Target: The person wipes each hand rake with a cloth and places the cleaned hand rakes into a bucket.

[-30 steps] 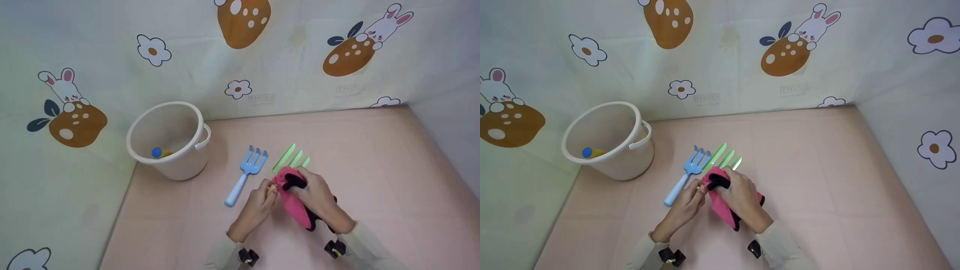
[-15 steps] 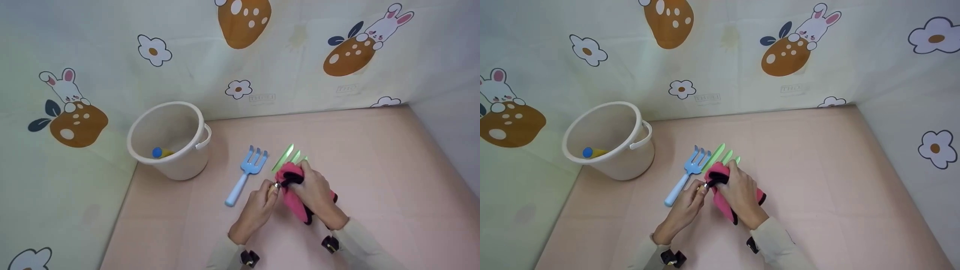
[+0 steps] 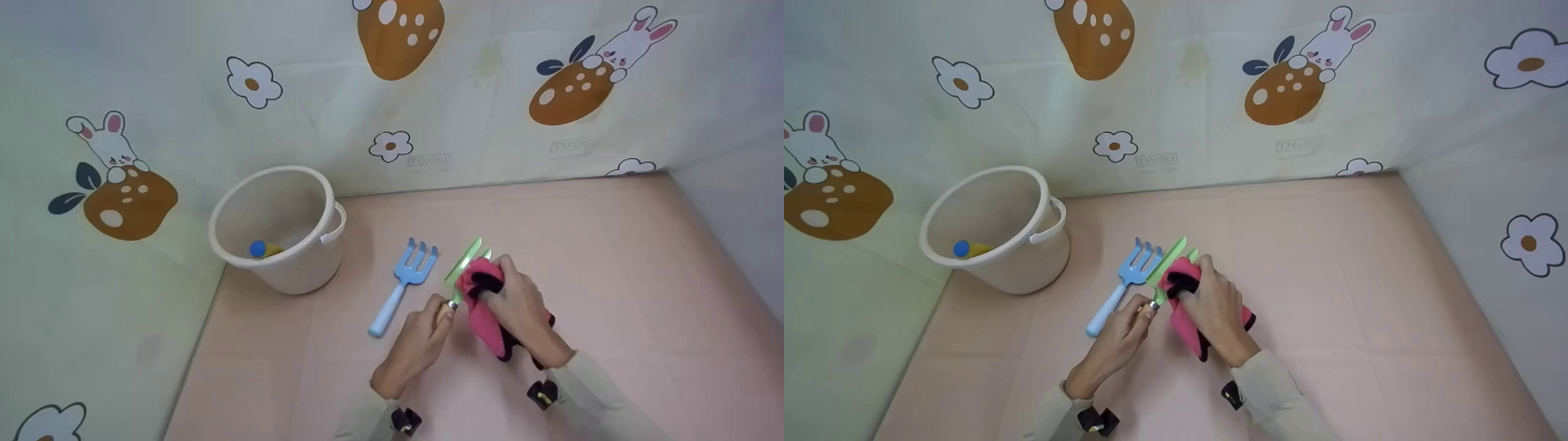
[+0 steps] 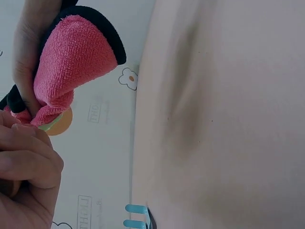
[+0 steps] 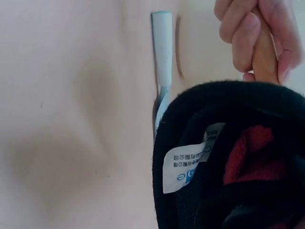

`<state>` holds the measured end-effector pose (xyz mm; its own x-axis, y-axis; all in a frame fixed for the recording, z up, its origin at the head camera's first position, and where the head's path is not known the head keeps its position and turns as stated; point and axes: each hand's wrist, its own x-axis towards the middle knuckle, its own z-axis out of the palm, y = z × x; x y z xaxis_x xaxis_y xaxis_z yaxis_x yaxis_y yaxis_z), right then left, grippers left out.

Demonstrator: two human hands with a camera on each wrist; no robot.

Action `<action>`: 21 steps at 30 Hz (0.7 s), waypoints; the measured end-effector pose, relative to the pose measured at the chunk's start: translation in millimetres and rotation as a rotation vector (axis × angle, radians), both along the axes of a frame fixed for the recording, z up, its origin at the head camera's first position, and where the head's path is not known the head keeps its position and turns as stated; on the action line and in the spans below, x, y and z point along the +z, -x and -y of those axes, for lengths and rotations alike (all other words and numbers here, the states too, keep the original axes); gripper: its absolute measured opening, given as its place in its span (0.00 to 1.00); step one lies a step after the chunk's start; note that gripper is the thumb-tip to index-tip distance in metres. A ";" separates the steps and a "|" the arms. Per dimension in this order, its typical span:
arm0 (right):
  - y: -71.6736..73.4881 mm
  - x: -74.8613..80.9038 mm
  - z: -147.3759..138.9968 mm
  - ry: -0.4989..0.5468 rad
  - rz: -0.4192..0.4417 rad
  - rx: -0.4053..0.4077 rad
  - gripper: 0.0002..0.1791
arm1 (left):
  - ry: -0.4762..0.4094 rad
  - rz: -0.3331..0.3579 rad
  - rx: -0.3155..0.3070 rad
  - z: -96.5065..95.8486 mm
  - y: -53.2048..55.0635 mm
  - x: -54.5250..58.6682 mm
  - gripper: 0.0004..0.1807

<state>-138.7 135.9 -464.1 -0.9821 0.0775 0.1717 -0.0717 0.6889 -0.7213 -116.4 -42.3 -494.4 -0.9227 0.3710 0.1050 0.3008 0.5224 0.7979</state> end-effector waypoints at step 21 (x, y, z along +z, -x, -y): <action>17.0 8.1 -45.6 0.117 0.074 -0.141 0.19 | 0.051 0.134 -0.020 0.2 -1.6 -0.7 0.11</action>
